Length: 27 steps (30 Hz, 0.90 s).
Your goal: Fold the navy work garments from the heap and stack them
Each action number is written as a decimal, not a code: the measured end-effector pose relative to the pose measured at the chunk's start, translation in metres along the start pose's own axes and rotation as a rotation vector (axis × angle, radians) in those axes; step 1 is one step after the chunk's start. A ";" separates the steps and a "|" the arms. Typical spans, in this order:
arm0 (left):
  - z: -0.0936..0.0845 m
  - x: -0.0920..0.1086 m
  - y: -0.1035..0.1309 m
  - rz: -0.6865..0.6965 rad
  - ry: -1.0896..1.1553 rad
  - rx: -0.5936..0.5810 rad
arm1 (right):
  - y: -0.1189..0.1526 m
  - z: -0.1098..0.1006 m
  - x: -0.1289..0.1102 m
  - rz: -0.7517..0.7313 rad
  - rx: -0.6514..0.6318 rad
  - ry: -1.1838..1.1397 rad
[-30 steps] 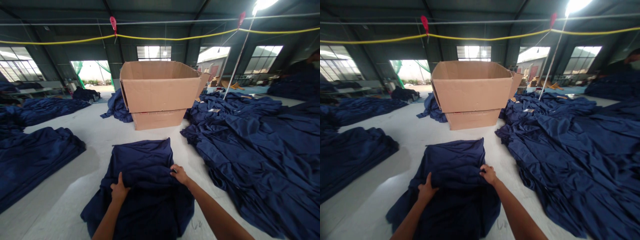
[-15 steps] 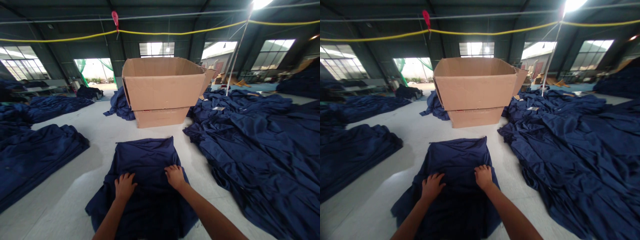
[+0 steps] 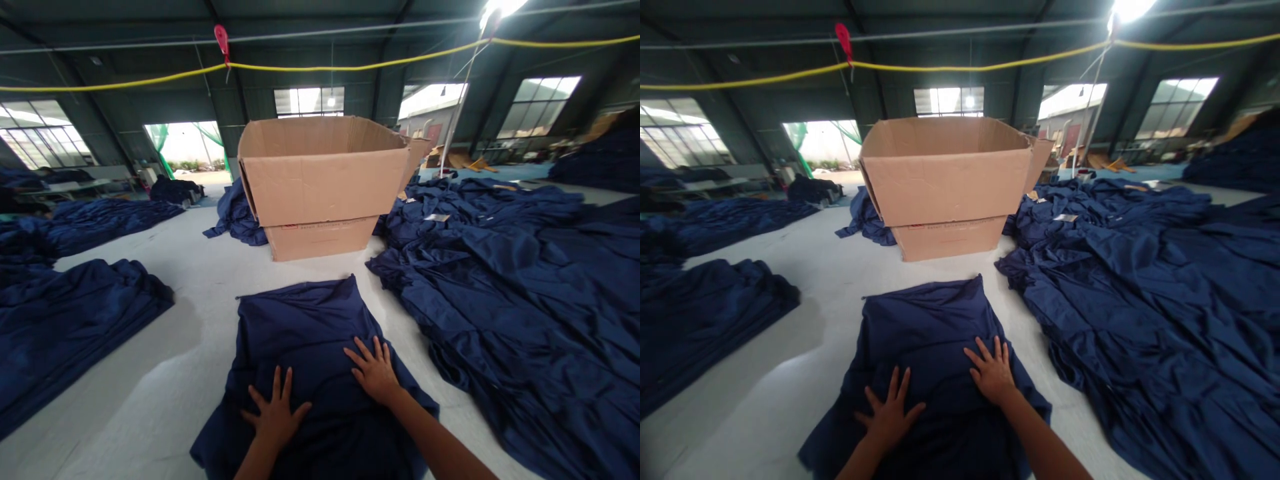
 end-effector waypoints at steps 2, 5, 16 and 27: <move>-0.003 0.020 0.005 0.020 -0.002 -0.100 | 0.002 -0.007 0.018 0.048 -0.036 -0.004; -0.030 0.041 0.006 0.039 -0.056 -0.092 | -0.002 -0.026 0.025 0.087 -0.025 -0.005; -0.077 0.014 -0.088 0.041 -0.233 0.151 | -0.101 -0.056 0.037 0.077 0.024 0.023; -0.177 0.051 -0.168 0.256 -0.227 0.307 | -0.187 -0.124 0.057 0.105 0.191 0.069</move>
Point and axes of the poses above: each hand's wrist, its own y-axis away from the middle knuckle, its own z-axis out of the palm, x = y × z, the point moved 7 cm from there along -y, towards the middle knuckle, and after that the axes turned 13 degrees about -x, right-handed, at the moved point
